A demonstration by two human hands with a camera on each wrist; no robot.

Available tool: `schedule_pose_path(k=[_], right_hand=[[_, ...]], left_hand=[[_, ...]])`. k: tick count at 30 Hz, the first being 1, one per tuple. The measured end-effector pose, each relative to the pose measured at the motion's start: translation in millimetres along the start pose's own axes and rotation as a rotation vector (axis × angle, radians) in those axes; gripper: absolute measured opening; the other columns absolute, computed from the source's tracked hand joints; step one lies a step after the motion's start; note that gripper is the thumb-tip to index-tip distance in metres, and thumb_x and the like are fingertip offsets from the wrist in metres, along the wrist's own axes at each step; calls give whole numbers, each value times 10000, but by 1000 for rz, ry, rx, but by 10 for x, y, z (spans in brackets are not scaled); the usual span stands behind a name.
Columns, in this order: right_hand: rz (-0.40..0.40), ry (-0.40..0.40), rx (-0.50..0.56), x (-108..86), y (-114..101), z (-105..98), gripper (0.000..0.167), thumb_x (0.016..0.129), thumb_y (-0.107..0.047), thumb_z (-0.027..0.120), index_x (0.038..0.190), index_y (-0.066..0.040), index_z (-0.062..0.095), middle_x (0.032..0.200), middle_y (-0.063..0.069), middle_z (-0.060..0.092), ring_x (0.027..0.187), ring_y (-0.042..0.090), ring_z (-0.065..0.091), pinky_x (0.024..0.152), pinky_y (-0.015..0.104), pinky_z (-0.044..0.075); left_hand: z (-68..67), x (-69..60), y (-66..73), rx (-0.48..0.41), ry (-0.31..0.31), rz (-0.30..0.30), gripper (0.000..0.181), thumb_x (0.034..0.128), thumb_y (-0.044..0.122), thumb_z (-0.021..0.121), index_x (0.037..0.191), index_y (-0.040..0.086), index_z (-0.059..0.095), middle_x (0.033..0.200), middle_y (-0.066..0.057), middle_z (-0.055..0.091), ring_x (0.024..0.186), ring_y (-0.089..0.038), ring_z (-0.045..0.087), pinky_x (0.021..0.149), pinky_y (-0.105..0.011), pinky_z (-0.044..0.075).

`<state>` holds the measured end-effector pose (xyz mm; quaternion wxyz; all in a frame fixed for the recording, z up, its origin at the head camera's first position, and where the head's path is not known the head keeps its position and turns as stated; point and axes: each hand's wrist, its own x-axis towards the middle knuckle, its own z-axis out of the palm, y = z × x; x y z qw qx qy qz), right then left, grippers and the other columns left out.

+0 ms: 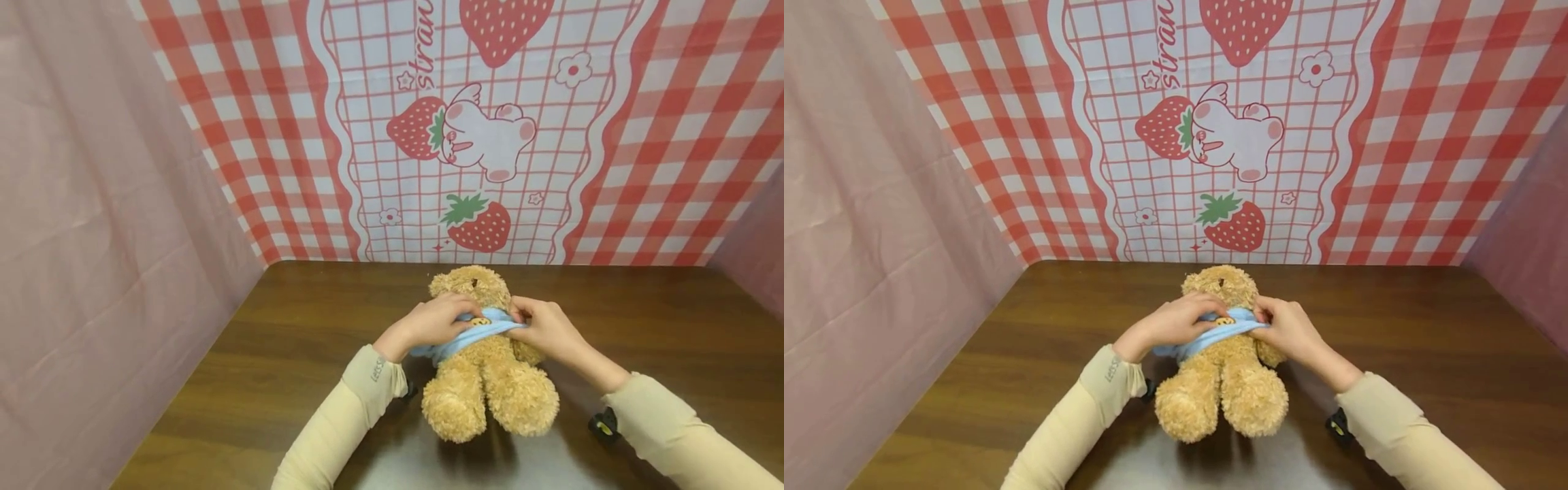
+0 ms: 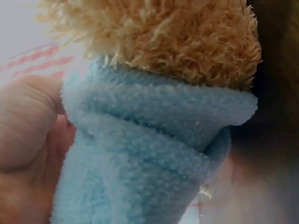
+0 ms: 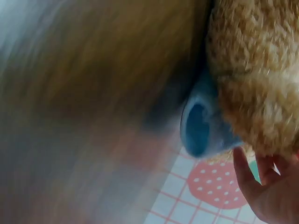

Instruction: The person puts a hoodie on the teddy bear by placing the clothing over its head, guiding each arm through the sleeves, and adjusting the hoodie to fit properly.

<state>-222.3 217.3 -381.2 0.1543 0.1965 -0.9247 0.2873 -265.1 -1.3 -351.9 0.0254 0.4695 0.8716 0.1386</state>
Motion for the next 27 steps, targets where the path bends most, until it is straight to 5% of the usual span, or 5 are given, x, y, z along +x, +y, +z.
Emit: schedule_pose_path(k=[8,13,20,24,27], right_hand=[[64,129,77,-34,40,17,159,811,-67,657,793,-137,516,707,-16,576,589,52,482,538,226,384],[61,23,92,-37,116,-1,110,861,-125,619,832,-147,514,679,-33,565,540,60,429,519,227,352],[-206,-200,-55,-41,221,-78,125,872,-113,587,874,-196,493,638,-112,459,473,-21,355,444,192,340],[-215,-320,86,-149,280,-172,238,835,-221,660,996,-191,487,844,-54,564,728,87,578,624,284,504],[-178,-369,103,-241,284,-204,432,761,-244,734,1094,-183,467,1063,14,578,1013,247,580,832,393,484]], left_hand=[[25,-12,2,-6,17,-19,283,942,224,492,1212,177,561,1262,36,531,1196,-121,451,1051,-261,291],[45,-12,8,-13,18,-32,285,946,228,483,1219,185,554,1270,43,522,1207,-121,437,1025,-260,323],[70,-80,3,-80,21,-50,295,955,252,457,1235,199,534,1314,44,485,1247,-128,390,1037,-272,308],[80,-92,5,-74,31,-31,299,960,274,441,1237,208,533,1313,49,487,1249,-127,389,1044,-271,298],[77,-110,2,-72,32,-32,295,957,272,450,1230,207,537,1309,48,489,1253,-126,387,1050,-273,290]])
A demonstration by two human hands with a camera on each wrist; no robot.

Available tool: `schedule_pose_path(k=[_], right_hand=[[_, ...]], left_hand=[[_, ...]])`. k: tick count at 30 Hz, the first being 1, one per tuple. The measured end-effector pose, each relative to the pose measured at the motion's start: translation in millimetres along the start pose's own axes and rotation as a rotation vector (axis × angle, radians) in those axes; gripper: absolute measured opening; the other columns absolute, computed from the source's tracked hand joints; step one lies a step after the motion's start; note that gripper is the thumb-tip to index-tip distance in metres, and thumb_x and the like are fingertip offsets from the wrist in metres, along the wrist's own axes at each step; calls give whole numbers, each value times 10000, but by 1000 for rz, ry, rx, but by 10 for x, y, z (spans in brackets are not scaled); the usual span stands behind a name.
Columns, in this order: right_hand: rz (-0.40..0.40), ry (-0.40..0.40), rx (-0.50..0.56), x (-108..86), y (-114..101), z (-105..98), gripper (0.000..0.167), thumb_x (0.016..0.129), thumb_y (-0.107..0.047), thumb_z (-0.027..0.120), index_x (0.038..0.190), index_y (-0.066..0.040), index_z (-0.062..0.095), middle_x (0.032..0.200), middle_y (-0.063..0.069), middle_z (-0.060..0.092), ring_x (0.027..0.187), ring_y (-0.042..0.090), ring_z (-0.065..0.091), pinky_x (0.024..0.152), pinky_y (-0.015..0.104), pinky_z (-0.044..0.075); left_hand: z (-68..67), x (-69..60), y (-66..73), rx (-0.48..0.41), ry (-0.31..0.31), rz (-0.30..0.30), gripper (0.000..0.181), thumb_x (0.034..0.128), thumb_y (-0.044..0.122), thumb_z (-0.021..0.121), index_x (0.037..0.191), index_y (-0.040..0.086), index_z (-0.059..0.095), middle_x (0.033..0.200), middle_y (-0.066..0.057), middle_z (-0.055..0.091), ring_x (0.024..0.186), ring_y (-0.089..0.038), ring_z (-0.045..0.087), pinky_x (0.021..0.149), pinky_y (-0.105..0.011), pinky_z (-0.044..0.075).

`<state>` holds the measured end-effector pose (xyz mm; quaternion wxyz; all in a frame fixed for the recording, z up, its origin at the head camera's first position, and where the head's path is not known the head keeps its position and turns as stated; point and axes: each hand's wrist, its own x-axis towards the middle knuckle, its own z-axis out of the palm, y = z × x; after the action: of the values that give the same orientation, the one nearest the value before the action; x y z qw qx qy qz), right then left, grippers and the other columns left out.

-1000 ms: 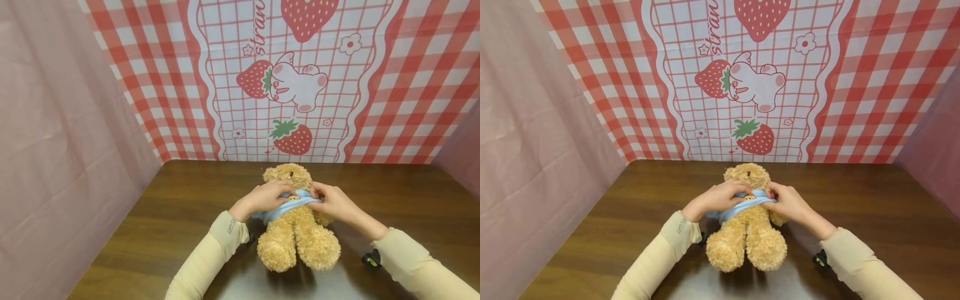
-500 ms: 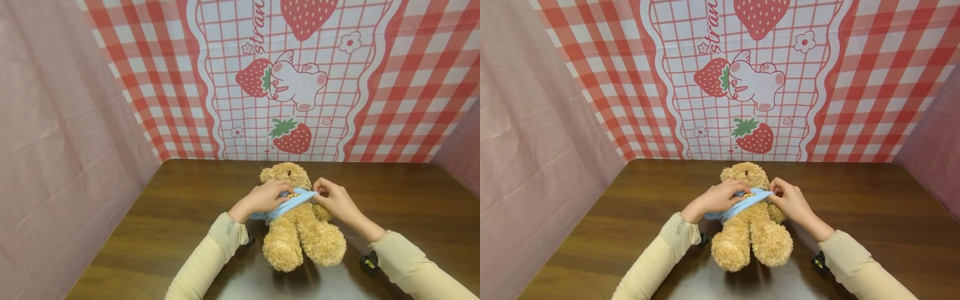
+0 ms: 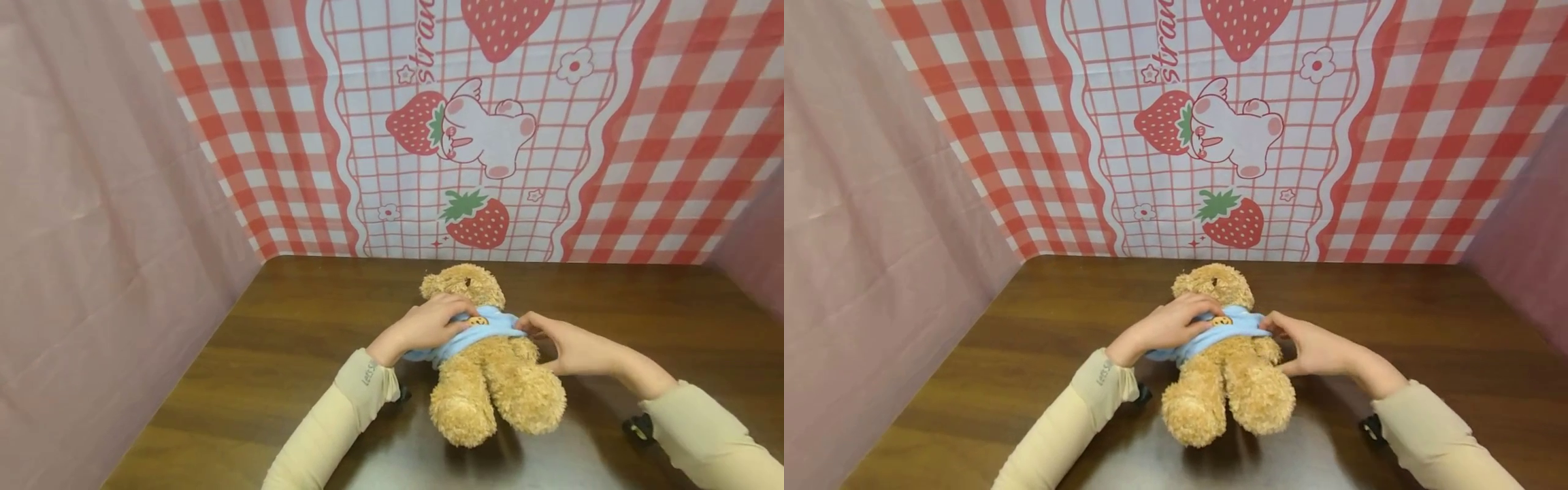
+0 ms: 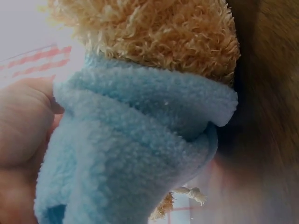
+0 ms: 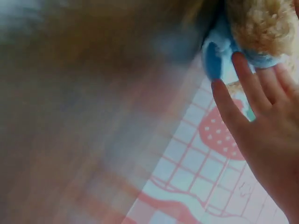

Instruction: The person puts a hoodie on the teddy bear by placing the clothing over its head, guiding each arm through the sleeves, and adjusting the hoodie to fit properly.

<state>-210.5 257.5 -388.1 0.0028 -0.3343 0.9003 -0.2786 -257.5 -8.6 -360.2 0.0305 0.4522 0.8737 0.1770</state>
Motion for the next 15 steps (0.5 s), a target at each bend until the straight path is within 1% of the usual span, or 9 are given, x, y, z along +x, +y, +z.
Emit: schedule_pose_path(k=[1,2,4,6,8,9,11,13,15], right_hand=[[3,-1,-17,-20,-7,10,455,750,-211,743,1109,-175,465,1104,31,571,1068,288,555,871,419,461],[8,6,-30,-29,-13,25,455,744,-161,741,1108,-169,469,1107,40,573,1076,303,551,874,423,457],[9,56,-81,-33,-25,52,422,725,-50,719,1062,-170,496,1062,21,597,1060,300,567,847,407,476],[1,121,-115,-16,-32,69,408,687,38,701,986,-171,518,969,-23,610,999,265,599,793,378,502],[8,177,-134,16,-39,85,401,661,64,701,911,-190,517,850,-82,588,852,163,621,684,304,516],[10,204,-148,32,-46,90,396,651,63,711,878,-194,513,793,-101,566,766,112,601,626,269,502],[11,252,-187,66,-65,102,381,640,48,730,828,-189,499,704,-117,510,635,35,503,541,220,430],[29,297,-226,106,-93,117,345,637,40,718,782,-169,485,630,-107,448,545,14,382,495,202,340],[68,333,-261,145,-134,126,296,640,24,700,741,-145,479,589,-94,409,512,24,341,488,202,314]], left_hand=[[1,-1,-1,2,1,3,291,956,267,453,1226,205,540,1305,48,491,1251,-125,389,1053,-271,285],[5,-2,0,5,3,8,288,955,261,455,1222,199,543,1301,45,494,1249,-125,392,1055,-271,281],[17,3,16,12,3,23,286,958,245,452,1223,185,541,1303,35,492,1249,-131,391,1059,-272,273],[34,8,35,23,-2,39,293,966,238,434,1236,175,529,1317,23,478,1256,-141,382,1061,-273,272],[45,11,51,38,-11,44,309,974,236,412,1260,171,509,1341,12,455,1271,-154,365,1061,-281,275],[48,12,62,49,-17,38,319,978,241,401,1275,179,498,1354,12,440,1278,-158,356,1059,-287,281],[50,14,74,74,-26,11,339,980,273,387,1302,212,475,1373,23,414,1288,-159,340,1044,-311,310],[41,13,83,97,-36,-20,364,975,316,385,1325,246,453,1384,33,396,1290,-161,332,1024,-339,337],[37,14,94,122,-42,-54,388,966,371,377,1339,280,434,1396,42,379,1295,-168,321,1000,-369,364]])
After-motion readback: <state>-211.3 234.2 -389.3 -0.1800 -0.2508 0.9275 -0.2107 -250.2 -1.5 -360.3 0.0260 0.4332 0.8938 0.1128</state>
